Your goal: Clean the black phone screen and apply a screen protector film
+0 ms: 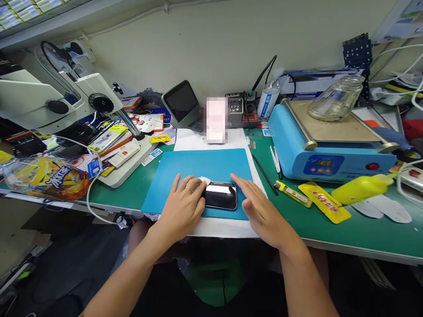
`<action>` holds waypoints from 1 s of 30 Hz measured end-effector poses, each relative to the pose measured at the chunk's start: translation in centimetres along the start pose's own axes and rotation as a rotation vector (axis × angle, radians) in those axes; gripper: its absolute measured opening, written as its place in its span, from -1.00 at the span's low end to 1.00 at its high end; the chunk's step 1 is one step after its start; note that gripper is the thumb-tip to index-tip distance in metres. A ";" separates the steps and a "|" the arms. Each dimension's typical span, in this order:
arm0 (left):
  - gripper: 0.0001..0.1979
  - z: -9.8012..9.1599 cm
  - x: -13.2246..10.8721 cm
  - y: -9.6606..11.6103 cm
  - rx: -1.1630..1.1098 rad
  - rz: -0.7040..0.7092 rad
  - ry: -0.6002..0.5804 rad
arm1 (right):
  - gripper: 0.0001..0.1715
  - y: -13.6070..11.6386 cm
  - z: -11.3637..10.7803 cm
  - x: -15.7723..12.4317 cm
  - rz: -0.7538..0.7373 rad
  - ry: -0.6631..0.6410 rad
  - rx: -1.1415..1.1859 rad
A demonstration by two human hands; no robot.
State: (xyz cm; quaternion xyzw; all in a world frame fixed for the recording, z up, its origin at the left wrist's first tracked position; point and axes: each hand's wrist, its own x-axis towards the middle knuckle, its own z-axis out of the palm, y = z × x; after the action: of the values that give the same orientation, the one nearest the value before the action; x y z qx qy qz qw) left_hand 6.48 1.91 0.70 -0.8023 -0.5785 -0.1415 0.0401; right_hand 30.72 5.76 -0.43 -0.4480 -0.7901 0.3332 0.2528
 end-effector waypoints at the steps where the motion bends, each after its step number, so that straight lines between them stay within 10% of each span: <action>1: -0.61 -0.2 -0.3 -0.1 0.007 0.015 0.000 | 0.03 0.0 0.0 0.0 0.002 -0.002 0.008; 8: -0.56 -0.9 -2.8 0.7 0.027 0.017 -0.009 | 0.00 0.3 0.0 -0.2 0.042 -0.019 0.007; 18: -0.60 0.3 0.1 1.3 0.017 -0.026 0.022 | 0.01 -0.5 0.1 0.1 0.015 -0.016 0.004; 30: -0.53 -0.4 -2.0 6.7 -0.073 0.133 -0.030 | 0.08 -0.6 0.0 -0.1 0.011 0.002 0.105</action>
State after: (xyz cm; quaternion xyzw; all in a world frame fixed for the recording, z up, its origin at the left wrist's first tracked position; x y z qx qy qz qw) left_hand 12.16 -2.23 1.19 -0.8419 -0.5190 -0.1475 0.0112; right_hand 30.42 5.41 0.00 -0.4389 -0.7687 0.3753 0.2751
